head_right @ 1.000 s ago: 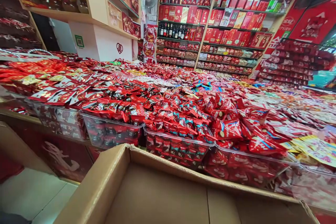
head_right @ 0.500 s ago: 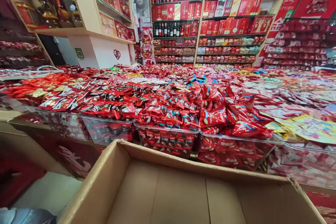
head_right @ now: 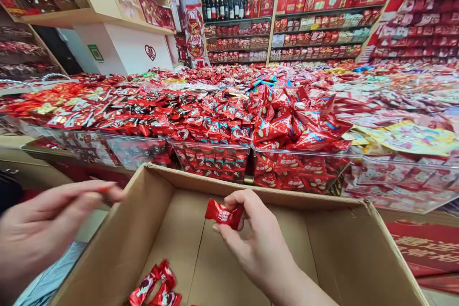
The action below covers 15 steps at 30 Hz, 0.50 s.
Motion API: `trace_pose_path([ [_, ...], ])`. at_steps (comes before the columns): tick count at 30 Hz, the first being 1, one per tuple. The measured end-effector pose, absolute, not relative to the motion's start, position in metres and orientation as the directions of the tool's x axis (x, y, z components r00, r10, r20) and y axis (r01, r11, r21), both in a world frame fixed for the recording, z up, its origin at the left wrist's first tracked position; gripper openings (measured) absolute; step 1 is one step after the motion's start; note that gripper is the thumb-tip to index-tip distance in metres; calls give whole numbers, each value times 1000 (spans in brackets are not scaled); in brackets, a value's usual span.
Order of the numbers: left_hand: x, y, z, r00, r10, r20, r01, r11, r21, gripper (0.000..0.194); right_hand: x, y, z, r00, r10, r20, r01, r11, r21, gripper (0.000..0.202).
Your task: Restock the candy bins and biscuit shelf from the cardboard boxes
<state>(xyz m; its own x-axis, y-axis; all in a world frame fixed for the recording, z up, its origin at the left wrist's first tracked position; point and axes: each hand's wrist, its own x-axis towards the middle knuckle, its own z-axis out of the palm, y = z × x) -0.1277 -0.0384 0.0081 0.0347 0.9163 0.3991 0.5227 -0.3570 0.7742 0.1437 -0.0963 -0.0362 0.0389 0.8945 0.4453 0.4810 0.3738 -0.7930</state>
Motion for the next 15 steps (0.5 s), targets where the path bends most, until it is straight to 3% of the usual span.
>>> trace_pose_path([
  [2,-80,-49,25,495,842,216,379,-433,818,39,140,-100,-38,26,833,552,522,460,-718,23],
  [4,-41,-53,29,694,720,-1,359,-345,867,52,138,-102,-39,-58,751,658,570,566,-596,25],
  [5,-27,-53,29,751,658,-60,346,-315,884,48,139,-103,-40,-101,712,695,579,610,-541,28],
  [7,-9,-48,24,788,609,-85,319,-287,903,34,140,-105,-41,-134,671,730,558,660,-504,33],
  [10,-4,-40,16,752,659,8,259,-306,916,19,144,-105,-43,-8,708,706,479,623,-619,37],
  [13,-10,-37,11,714,685,144,175,-374,911,25,147,-103,-47,74,792,605,339,551,-763,34],
  [15,-13,-37,9,718,663,212,135,-432,892,32,147,-101,-48,48,818,574,283,539,-793,26],
])
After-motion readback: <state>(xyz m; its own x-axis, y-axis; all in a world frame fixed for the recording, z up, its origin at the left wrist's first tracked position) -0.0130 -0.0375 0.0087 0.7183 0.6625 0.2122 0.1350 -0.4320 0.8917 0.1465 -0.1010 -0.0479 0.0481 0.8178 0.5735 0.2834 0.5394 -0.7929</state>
